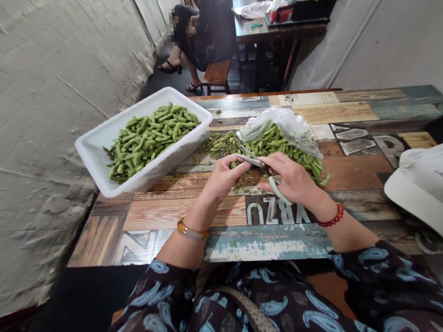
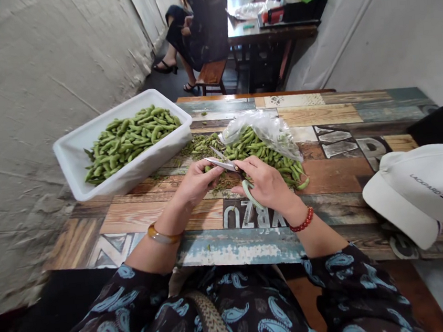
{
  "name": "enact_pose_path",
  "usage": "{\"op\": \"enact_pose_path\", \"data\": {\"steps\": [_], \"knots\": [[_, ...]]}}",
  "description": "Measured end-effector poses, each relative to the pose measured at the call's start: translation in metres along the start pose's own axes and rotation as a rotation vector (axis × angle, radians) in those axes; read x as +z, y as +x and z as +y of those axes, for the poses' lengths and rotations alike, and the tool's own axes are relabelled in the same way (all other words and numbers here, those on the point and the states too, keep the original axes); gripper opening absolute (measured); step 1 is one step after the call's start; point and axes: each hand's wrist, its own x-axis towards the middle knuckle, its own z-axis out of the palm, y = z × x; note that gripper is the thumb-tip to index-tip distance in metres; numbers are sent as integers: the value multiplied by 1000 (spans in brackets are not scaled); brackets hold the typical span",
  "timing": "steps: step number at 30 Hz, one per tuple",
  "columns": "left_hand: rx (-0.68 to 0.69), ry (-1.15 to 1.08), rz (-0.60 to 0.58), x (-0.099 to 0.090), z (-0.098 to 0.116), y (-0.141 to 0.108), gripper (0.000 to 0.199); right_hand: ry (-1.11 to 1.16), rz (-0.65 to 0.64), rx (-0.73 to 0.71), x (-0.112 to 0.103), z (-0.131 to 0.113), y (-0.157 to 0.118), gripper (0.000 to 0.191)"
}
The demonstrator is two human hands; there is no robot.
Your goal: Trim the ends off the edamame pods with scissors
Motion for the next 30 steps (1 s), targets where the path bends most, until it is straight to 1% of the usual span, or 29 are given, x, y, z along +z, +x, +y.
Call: {"op": "enact_pose_path", "data": {"steps": [6,13,17,20,22,24,27,30], "knots": [[36,61,-16,-2,-4,1,31,1,12,-15,-1,1,0,58],[79,133,-13,-3,-6,2,27,26,-8,-22,-1,3,0,55],[130,166,18,-3,-3,1,25,34,-7,-22,0,5,0,51],[124,182,20,-1,1,0,25,19,-8,-19,1,7,-1,50],[90,153,10,0,3,-1,26,23,-4,-19,2,7,-1,48],[34,73,7,0,4,-1,29,42,14,-12,3,7,-1,46],[-45,-78,30,0,6,-1,34,67,79,29,3,8,1,46],[-65,-186,53,-2,7,1,38,87,133,71,4,10,2,49]]}}
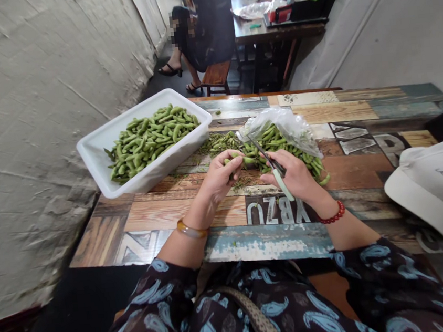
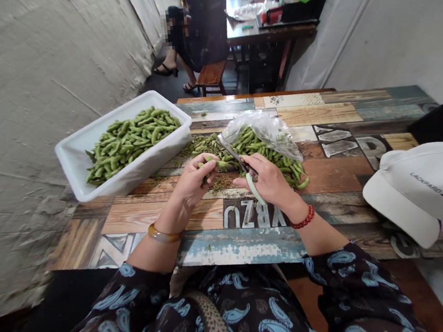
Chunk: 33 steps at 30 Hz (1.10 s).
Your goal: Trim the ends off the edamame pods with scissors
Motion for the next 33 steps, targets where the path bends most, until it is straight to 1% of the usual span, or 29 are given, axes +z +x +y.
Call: {"op": "enact_pose_path", "data": {"steps": [4,10,14,17,20,26,33], "knots": [[4,-90,18,-2,1,1,41,13,-5,-7,3,2,-2,53],[29,-116,35,-2,0,0,41,-13,-2,-45,5,2,-3,54],[50,-137,19,-4,-2,1,39,-15,-44,-45,4,1,-3,57],[57,-121,14,-3,-3,2,38,-4,-66,-66,4,0,-4,59],[57,-79,13,-1,-3,1,38,6,-47,-71,4,-2,-4,60],[72,-28,21,2,-2,-2,36,11,-40,-64,3,-3,-4,57],[73,-11,22,-1,-2,-1,34,17,-55,-108,2,-2,-3,51]]}}
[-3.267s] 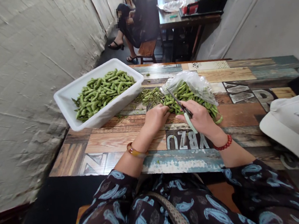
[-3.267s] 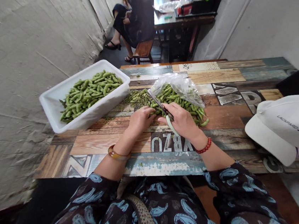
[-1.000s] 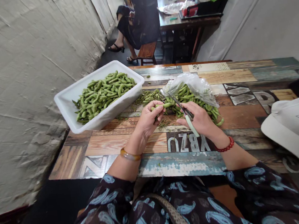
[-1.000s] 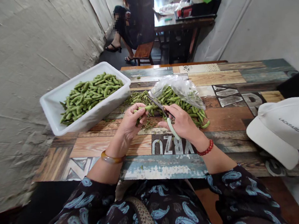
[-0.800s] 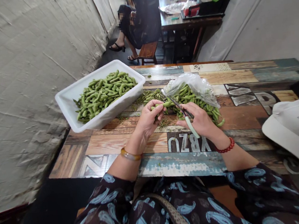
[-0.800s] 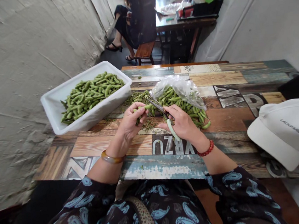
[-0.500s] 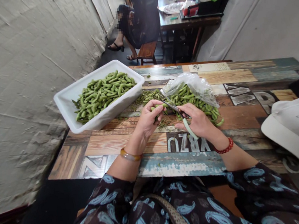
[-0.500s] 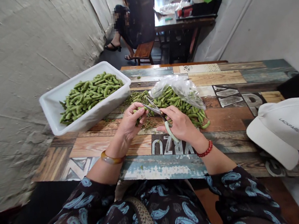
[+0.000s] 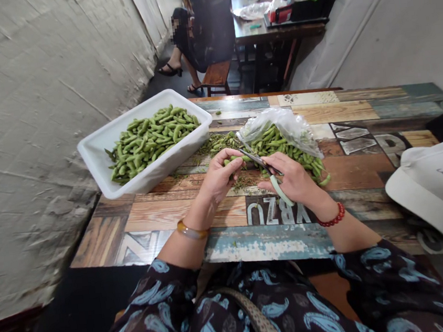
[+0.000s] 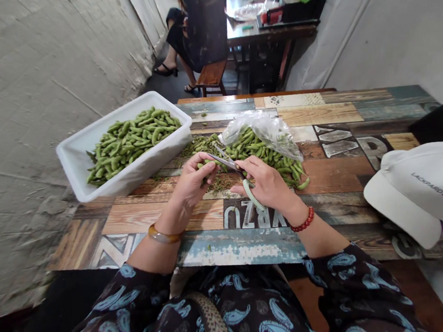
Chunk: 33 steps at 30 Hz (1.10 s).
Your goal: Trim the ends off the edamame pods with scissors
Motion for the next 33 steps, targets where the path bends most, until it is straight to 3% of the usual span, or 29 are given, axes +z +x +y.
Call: {"op": "enact_pose_path", "data": {"steps": [14,24,29,33], "knots": [[14,-155,-84,-6,-2,5,34,-48,72,46,-2,1,3,47],[-31,-218,-60,-8,0,5,36,-93,101,53,-4,0,2,41],[87,0,58,-5,10,0,32,-110,129,34,-6,3,2,39],[321,402,127,-10,46,2,26,-109,164,24,-6,7,2,39]]}}
